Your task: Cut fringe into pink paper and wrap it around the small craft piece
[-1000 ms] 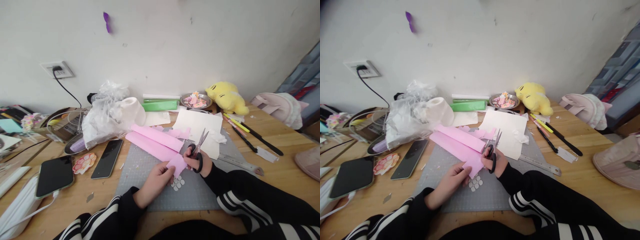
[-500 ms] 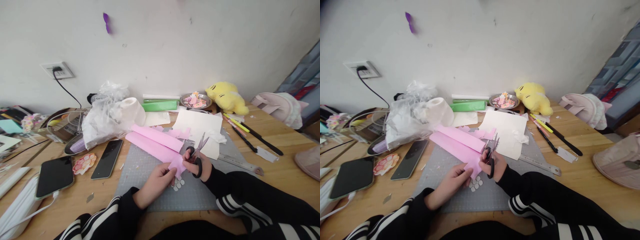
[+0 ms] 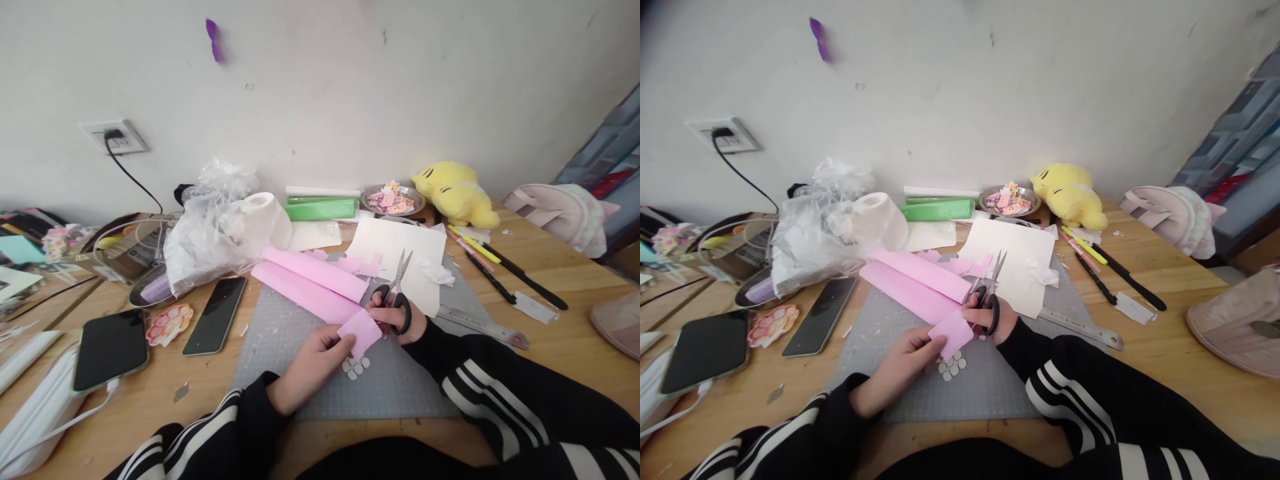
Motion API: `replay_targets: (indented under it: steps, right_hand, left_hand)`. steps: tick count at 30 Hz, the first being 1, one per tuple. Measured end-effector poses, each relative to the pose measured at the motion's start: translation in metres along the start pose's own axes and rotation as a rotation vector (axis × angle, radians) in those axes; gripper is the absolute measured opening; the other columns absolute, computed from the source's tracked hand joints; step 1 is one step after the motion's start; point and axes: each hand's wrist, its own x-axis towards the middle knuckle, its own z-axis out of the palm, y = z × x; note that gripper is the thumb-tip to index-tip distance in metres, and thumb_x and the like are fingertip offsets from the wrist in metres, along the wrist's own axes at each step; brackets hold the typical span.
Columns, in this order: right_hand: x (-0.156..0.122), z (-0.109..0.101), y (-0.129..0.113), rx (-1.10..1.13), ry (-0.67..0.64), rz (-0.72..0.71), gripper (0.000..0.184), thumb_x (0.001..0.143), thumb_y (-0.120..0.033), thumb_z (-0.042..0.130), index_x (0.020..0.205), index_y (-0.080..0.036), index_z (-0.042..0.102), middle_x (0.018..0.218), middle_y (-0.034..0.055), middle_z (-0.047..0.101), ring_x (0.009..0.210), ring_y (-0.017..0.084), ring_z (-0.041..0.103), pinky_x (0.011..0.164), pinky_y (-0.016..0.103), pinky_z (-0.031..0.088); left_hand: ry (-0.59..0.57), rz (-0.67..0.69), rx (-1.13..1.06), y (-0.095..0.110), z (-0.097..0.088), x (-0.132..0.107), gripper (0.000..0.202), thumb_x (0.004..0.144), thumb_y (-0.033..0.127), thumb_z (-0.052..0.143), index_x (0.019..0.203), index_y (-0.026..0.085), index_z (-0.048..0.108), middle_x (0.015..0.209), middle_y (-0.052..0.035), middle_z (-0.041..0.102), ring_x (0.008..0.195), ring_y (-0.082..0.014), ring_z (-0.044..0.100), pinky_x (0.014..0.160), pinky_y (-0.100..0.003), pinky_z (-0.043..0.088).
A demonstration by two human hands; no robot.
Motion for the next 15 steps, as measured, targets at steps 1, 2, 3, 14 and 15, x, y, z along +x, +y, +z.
replay_targets:
  steps: [1, 2, 3, 14, 15]
  right_hand:
    - [0.0005, 0.0005, 0.0002, 0.015, -0.014, 0.030, 0.045, 0.042, -0.028, 0.073, 0.062, -0.018, 0.035, 0.048, -0.0089, 0.048, 0.030, 0.004, 0.042, 0.026, 0.015, 0.029]
    - [0.0008, 0.0010, 0.0004, 0.019, -0.023, 0.049, 0.045, 0.041, -0.027, 0.073, 0.062, -0.017, 0.035, 0.048, -0.0091, 0.048, 0.030, 0.004, 0.042, 0.026, 0.015, 0.030]
    - [0.0009, 0.0016, 0.0007, 0.016, -0.028, 0.053, 0.044, 0.041, -0.026, 0.074, 0.062, -0.017, 0.036, 0.049, -0.0090, 0.048, 0.030, 0.004, 0.043, 0.026, 0.015, 0.032]
    - [-0.0036, 0.0076, 0.0009, -0.079, -0.045, 0.044, 0.043, 0.040, -0.028, 0.073, 0.060, -0.017, 0.036, 0.048, -0.0083, 0.048, 0.032, 0.004, 0.043, 0.029, 0.016, 0.033]
    - [-0.0036, 0.0078, 0.0011, -0.088, -0.044, 0.043, 0.043, 0.041, -0.028, 0.072, 0.060, -0.017, 0.036, 0.048, -0.0083, 0.048, 0.032, 0.004, 0.043, 0.029, 0.016, 0.033]
  left_hand:
    - [0.011, 0.002, -0.005, 0.0004, 0.0001, 0.0000, 0.026, 0.074, 0.033, 0.047, 0.055, 0.015, 0.047, 0.046, 0.0046, 0.038, 0.044, -0.0071, 0.030, 0.045, -0.021, 0.023]
    - [0.020, 0.005, -0.007, 0.0007, 0.0002, 0.0001, 0.026, 0.073, 0.033, 0.047, 0.055, 0.015, 0.047, 0.047, 0.0048, 0.038, 0.044, -0.0071, 0.030, 0.045, -0.021, 0.023]
    - [0.025, 0.007, -0.006, 0.0009, 0.0002, 0.0002, 0.026, 0.073, 0.032, 0.047, 0.054, 0.015, 0.046, 0.047, 0.0048, 0.037, 0.045, -0.0071, 0.030, 0.045, -0.021, 0.023]
    - [-0.026, 0.022, 0.005, 0.0005, 0.0007, 0.0012, 0.026, 0.072, 0.035, 0.048, 0.058, 0.013, 0.050, 0.051, 0.0031, 0.040, 0.051, -0.0085, 0.033, 0.048, -0.020, 0.026]
    - [-0.036, 0.019, 0.005, 0.0003, 0.0006, 0.0013, 0.027, 0.073, 0.036, 0.047, 0.058, 0.014, 0.050, 0.050, 0.0036, 0.039, 0.049, -0.0083, 0.033, 0.048, -0.020, 0.026]
